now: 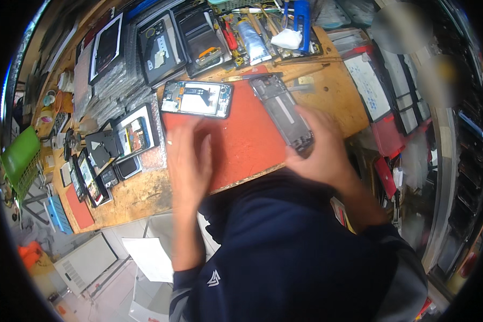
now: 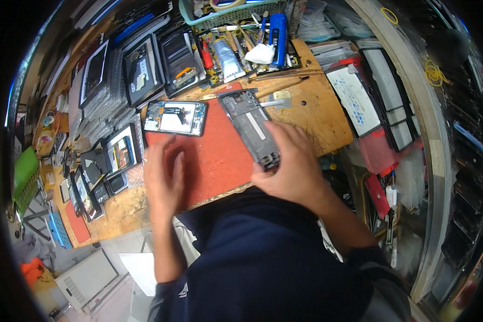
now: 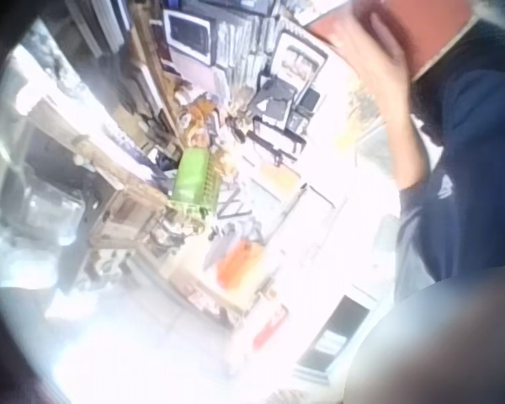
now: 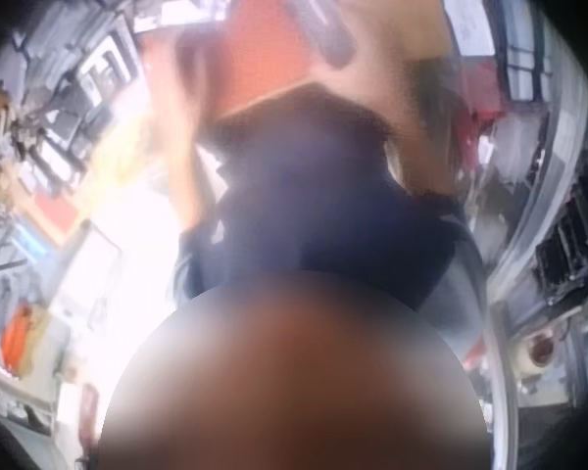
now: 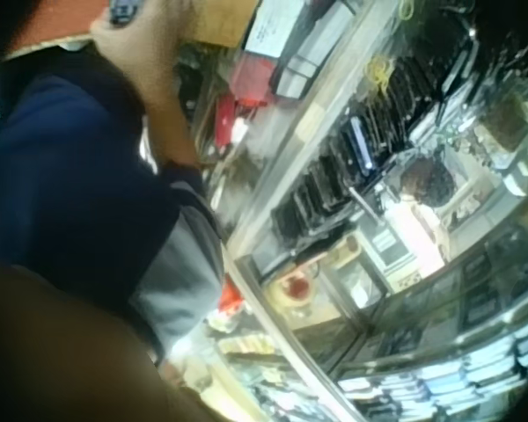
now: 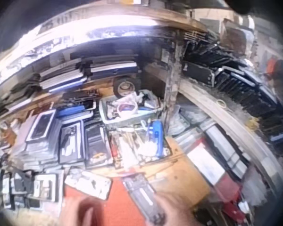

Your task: The person disassembles a smartphone, removes the battery and screen, and replaces them with new components. They use a metal pry tool to open the device and connect ribbon cables to the new screen. The person then reassembles the phone and tests the display.

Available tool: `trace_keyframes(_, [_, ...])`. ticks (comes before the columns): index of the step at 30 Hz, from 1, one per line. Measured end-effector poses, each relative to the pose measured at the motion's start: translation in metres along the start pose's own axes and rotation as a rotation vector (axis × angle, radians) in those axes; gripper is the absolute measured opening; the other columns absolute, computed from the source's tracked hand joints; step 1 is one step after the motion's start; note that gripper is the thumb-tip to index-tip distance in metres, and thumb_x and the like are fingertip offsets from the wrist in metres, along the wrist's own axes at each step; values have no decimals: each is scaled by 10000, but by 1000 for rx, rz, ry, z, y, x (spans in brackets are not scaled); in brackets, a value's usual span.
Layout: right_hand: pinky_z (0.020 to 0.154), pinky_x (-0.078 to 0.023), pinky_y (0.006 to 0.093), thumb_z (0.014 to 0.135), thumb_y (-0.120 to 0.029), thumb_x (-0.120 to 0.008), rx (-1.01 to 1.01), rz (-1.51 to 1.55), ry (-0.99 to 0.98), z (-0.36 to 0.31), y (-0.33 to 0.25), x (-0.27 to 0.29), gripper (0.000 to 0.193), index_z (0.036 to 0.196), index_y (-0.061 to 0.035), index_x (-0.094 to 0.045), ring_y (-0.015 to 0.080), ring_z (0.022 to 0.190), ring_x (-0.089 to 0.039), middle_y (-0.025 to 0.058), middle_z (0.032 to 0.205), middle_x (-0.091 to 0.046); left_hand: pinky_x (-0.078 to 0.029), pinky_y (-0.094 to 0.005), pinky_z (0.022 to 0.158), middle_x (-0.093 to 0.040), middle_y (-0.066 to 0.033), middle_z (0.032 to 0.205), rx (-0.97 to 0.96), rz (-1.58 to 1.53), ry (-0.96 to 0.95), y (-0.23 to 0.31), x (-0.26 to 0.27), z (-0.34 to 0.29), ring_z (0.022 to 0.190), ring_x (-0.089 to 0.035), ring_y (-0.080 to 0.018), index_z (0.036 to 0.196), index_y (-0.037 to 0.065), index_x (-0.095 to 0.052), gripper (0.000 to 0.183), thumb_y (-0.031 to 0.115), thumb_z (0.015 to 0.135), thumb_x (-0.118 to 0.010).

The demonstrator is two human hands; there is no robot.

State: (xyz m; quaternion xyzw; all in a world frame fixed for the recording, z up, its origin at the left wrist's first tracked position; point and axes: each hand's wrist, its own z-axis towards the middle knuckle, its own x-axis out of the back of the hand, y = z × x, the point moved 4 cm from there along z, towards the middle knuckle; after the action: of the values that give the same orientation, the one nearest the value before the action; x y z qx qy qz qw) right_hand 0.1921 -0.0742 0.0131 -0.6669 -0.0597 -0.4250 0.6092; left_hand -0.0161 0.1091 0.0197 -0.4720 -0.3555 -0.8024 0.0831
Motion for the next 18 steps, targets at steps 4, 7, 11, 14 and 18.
trace_keyframes(4, [1007,-528,406,968,-235,-587,-118,1136,-190,11,30,15,633,1477,135,-529,257,1139,-699,235,1248,-721,-406,-504,1187,-554,-161,1554,-255,215,-214,-25,16,50,1439,-503,-416,1500,72,-533,779,21,788,-845])
trace_keyframes(7, [985,-542,442,986,-416,-427,-192,1550,-375,14,37,16,769,1482,166,-508,332,1160,-692,301,1294,-692,-403,-486,1181,-533,-148,1584,-214,136,-488,-41,13,91,1463,-493,-397,1519,88,-555,843,101,751,-903])
trace_keyframes(11, [1008,-531,433,960,-387,-451,-230,1605,-320,11,41,9,764,1475,174,-507,321,1153,-688,292,1288,-693,-432,-488,1124,-587,-124,1479,-336,211,-546,-37,15,110,1350,-561,-375,1521,100,-568,906,140,697,-941])
trace_keyframes(14, [1029,-509,392,943,-347,-502,-122,1439,-292,9,41,9,738,1445,194,-517,270,1161,-670,236,1256,-701,-448,-481,1107,-603,-126,1418,-320,242,-565,-38,15,108,1296,-577,-376,1526,103,-565,917,151,693,-946])
trace_keyframes(18, [1061,-491,366,919,-288,-532,-57,1300,-299,9,41,13,698,1410,208,-543,241,1157,-653,213,1260,-694,-450,-472,1112,-612,-137,1451,-311,205,-571,-47,12,107,1323,-585,-375,1521,87,-567,908,197,703,-945])
